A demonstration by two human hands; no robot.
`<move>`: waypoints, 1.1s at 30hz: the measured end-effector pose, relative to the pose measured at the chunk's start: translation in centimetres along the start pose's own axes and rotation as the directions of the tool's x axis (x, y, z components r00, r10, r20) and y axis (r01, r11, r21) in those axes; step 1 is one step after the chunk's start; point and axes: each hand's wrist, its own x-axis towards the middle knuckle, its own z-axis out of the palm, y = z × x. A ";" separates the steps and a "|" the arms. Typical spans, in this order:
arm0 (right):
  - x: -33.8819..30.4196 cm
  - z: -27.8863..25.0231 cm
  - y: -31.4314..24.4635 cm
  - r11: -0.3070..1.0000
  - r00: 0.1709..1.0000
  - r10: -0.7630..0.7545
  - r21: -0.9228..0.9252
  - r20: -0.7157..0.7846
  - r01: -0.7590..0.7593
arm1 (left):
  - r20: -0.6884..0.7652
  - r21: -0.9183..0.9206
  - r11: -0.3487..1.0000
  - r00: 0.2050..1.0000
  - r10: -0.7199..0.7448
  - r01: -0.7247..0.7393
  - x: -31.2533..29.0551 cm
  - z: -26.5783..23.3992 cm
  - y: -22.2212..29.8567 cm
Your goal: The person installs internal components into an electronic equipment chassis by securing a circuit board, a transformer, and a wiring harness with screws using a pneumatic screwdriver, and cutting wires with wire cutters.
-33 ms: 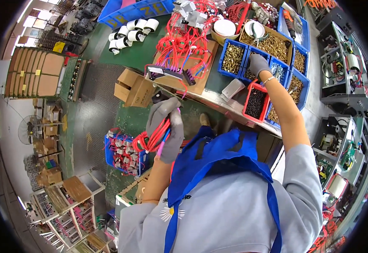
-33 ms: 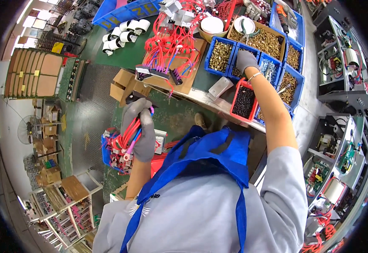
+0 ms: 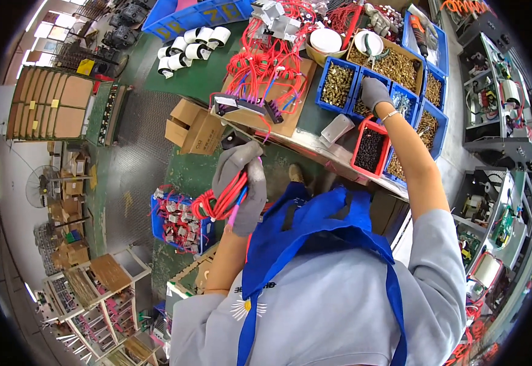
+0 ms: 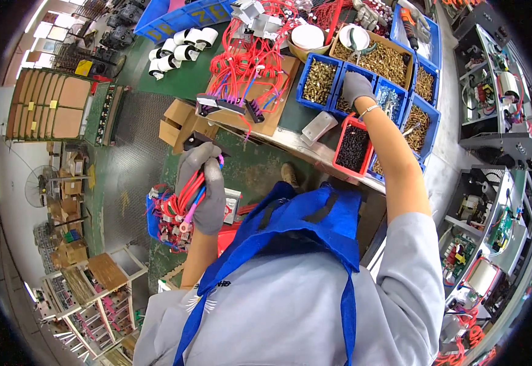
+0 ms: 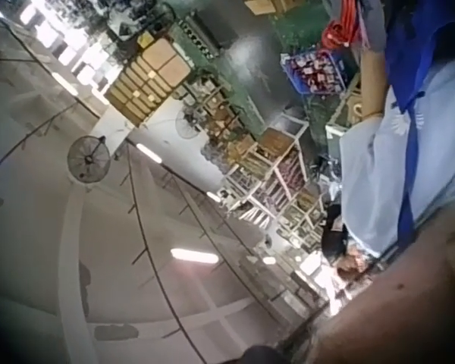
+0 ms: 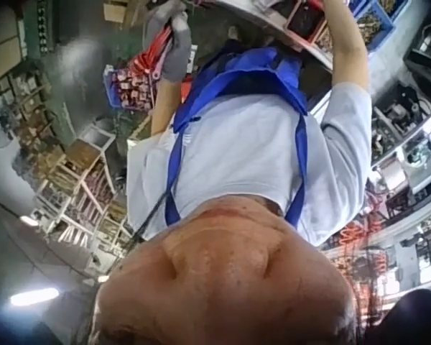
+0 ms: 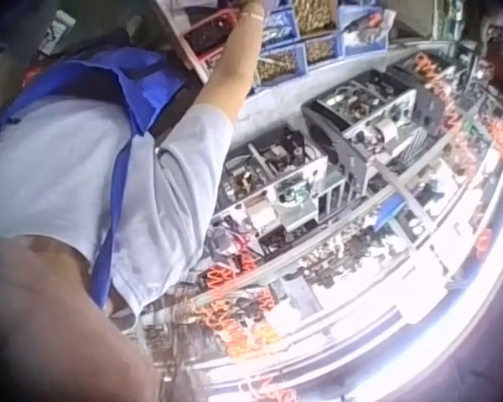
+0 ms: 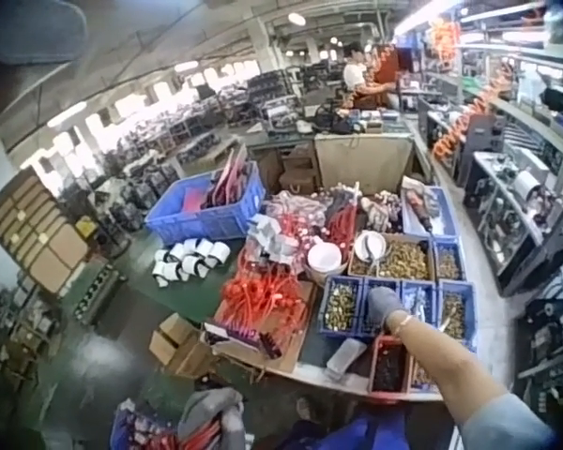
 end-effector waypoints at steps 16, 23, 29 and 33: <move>-2.3 -4.8 1.5 0.894 0.995 0.046 0.449 -0.086 -0.002 | 0.081 -0.052 0.997 0.996 -0.048 0.052 -0.7 2.1 0.4; -2.9 -4.2 2.7 0.863 0.957 0.026 0.489 -0.290 0.125 | 0.123 -0.107 0.994 0.992 0.000 0.013 -0.2 3.4 1.1; -6.5 -6.0 0.1 0.077 0.999 0.037 0.997 0.005 -0.008 | 0.106 -0.118 0.993 0.994 0.009 0.003 -0.4 3.4 0.7; -11.3 -3.9 -1.7 -0.257 0.991 -0.060 0.957 0.123 -0.134 | 0.097 -0.120 0.993 0.995 0.020 -0.008 -0.4 3.8 0.4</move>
